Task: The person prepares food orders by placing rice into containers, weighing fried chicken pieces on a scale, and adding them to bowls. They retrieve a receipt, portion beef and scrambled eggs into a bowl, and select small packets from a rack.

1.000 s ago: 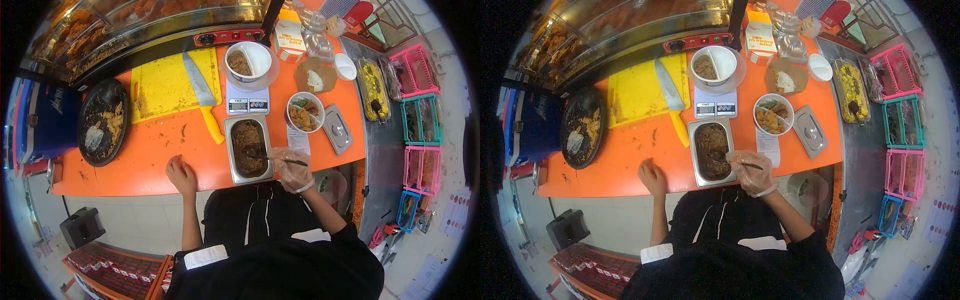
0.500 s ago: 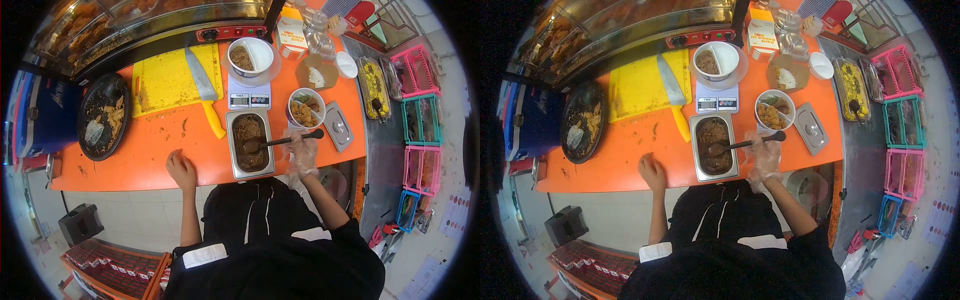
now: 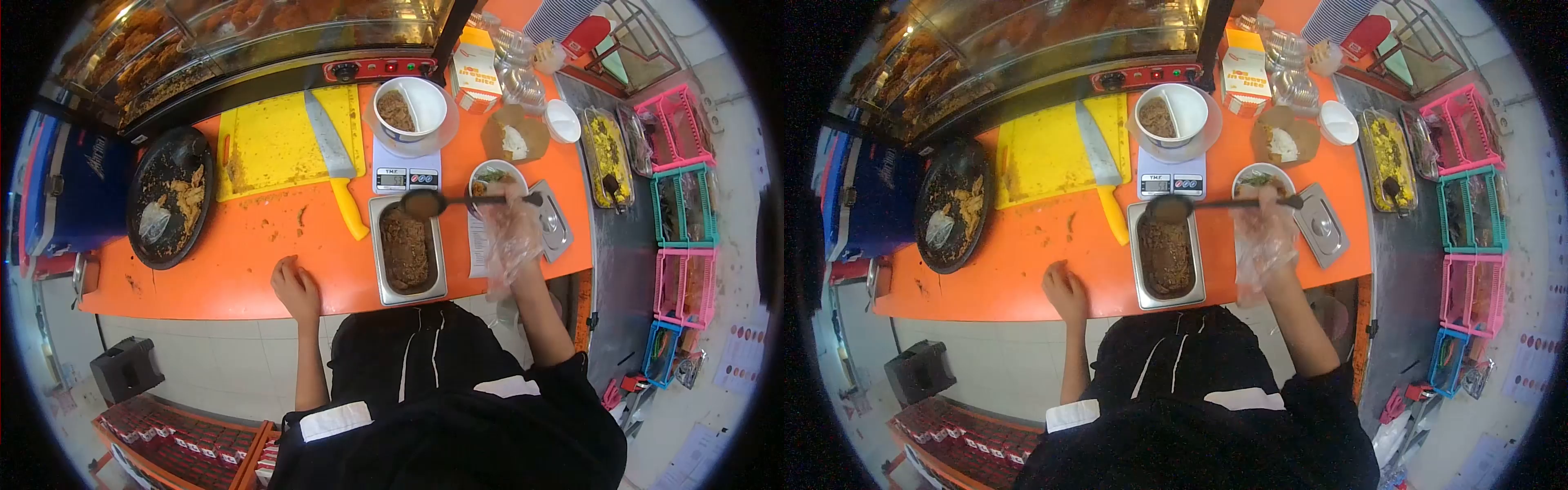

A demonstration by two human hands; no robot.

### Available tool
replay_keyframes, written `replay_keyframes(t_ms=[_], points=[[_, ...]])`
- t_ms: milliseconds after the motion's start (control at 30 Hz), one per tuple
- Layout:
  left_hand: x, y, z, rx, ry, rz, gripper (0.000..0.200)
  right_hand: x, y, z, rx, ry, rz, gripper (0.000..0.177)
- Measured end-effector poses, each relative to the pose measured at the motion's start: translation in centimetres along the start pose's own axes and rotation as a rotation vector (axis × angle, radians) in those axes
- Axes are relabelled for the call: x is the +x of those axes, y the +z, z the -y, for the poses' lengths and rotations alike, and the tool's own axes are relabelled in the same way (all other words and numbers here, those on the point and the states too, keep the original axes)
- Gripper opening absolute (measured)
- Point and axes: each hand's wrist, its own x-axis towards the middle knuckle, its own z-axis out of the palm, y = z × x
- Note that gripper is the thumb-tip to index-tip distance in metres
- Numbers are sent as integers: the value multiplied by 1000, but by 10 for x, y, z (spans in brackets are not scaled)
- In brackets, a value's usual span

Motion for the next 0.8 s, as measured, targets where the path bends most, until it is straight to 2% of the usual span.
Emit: replay_keyframes(t_ms=[33, 100, 133, 200, 233, 300, 333, 400, 433, 500, 533, 667, 733, 767, 800], points=[[0, 0, 0, -2, -4, -4, 26, 11, 6, 5, -3, -2, 4, 37], [0, 0, 0, -7, -3, -13, 26, 33, 21, 15, 109, -172, 131, 35], [0, -1, -1, -7, -6, -19, 26, 43, 29, 16, 108, -172, 137, 35], [0, -2, -4, -13, -19, -6, 26, 60, 49, 14, 300, -289, 107, 30], [0, -2, -4, -13, -22, -12, 26, 66, 60, 12, 301, -289, 114, 30], [1, -2, -3, -15, -28, 4, 26, 76, 81, 6, 10, -489, -34, 26], [1, -1, -2, -13, -29, -2, 26, 83, 85, -12, 13, -490, -28, 26], [1, -1, -1, -12, -19, 4, 26, 91, 92, -43, 371, -844, 385, 19], [1, -1, -2, -9, -18, 0, 26, 88, 87, -38, 375, -844, 387, 19], [0, -1, -3, -33, -14, -12, 26, 76, 68, -19, -1038, -1316, 548, 27], [0, -2, -3, -32, -12, -10, 26, 75, 68, -18, -938, -1302, 575, 31], [-1, -2, -4, -32, -10, -13, 26, 88, 51, -31, -903, -1359, 582, 40], [0, -1, -3, -29, -3, -19, 26, 77, 53, -35, -481, -1175, 473, 35], [0, -1, -2, -43, -4, -10, 26, 69, 52, -38, -479, -1176, 465, 35], [-1, -2, -1, -55, -3, 2, 26, 53, 55, -33, -149, -718, 252, 37]])
